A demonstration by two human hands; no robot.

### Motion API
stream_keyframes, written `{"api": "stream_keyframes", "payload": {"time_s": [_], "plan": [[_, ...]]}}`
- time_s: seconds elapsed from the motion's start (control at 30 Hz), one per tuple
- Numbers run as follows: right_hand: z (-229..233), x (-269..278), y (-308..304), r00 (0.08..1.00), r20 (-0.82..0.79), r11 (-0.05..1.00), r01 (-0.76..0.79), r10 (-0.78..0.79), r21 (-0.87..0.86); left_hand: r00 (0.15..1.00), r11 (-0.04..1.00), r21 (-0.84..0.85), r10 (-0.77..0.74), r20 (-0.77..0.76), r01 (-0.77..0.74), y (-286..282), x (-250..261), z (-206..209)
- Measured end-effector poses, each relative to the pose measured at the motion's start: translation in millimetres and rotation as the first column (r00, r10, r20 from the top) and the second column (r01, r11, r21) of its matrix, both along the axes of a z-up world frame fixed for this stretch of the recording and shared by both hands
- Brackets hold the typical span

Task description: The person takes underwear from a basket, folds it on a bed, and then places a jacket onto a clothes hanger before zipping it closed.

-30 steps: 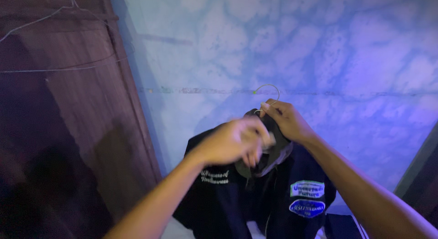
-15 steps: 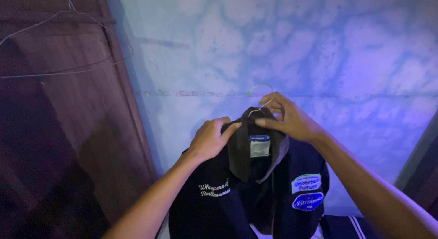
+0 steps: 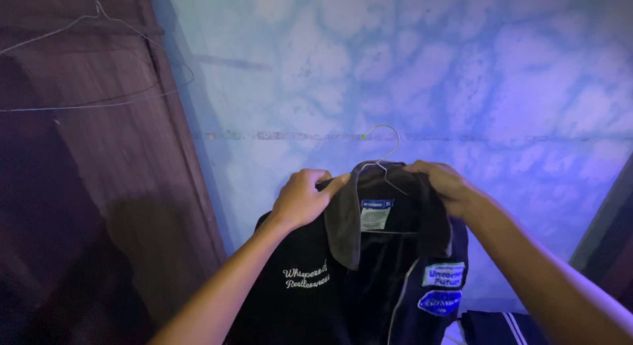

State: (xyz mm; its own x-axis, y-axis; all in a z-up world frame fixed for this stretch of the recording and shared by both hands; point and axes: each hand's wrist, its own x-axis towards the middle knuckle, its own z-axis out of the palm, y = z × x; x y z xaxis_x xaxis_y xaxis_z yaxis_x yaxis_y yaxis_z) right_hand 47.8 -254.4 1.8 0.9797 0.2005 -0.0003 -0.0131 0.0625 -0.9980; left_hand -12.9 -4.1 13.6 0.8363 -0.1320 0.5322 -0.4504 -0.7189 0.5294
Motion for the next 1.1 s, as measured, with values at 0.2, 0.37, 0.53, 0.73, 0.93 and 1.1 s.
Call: {"api": "stream_keyframes", "payload": {"time_s": [0.2, 0.37, 0.53, 0.73, 0.93, 1.1], "plan": [[6.3, -32.4, 2.2, 0.821, 0.566, 0.718, 0.35, 0.074, -0.601, 0.999, 1.0, -0.007, 0.029, 0.023, -0.029, 7.1, 7.0, -7.8], [-9.4, -20.9, -15.1, 0.748, 0.646, 0.484, 0.515, 0.149, -0.708, 0.974, 0.982, 0.038, 0.189, -0.128, -0.186, 0.4, 7.1, -11.7], [-29.4, -2.5, -33.7, 0.997, -0.024, 0.993, -0.071, 0.073, 0.099, 0.994, 0.995, -0.012, 0.098, -0.047, -0.099, -5.4, 8.6, -9.7], [-14.5, -36.7, -32.9, 1.0, 0.006, 0.97, -0.004, 0.006, -0.244, 0.993, 0.993, -0.058, -0.103, -0.059, 0.1, -4.6, 3.6, -9.4], [10.5, -55.3, -11.0, 0.933, 0.316, 0.835, 0.034, 0.171, -0.55, 0.985, 0.984, -0.061, -0.169, -0.015, 0.168, -6.0, 4.8, -15.0], [-2.2, -24.9, -19.6, 0.941, 0.185, 0.939, -0.235, 0.285, -0.25, 0.973, 0.968, -0.117, -0.228, -0.032, 0.223, 2.2, 5.2, -15.4]]}}
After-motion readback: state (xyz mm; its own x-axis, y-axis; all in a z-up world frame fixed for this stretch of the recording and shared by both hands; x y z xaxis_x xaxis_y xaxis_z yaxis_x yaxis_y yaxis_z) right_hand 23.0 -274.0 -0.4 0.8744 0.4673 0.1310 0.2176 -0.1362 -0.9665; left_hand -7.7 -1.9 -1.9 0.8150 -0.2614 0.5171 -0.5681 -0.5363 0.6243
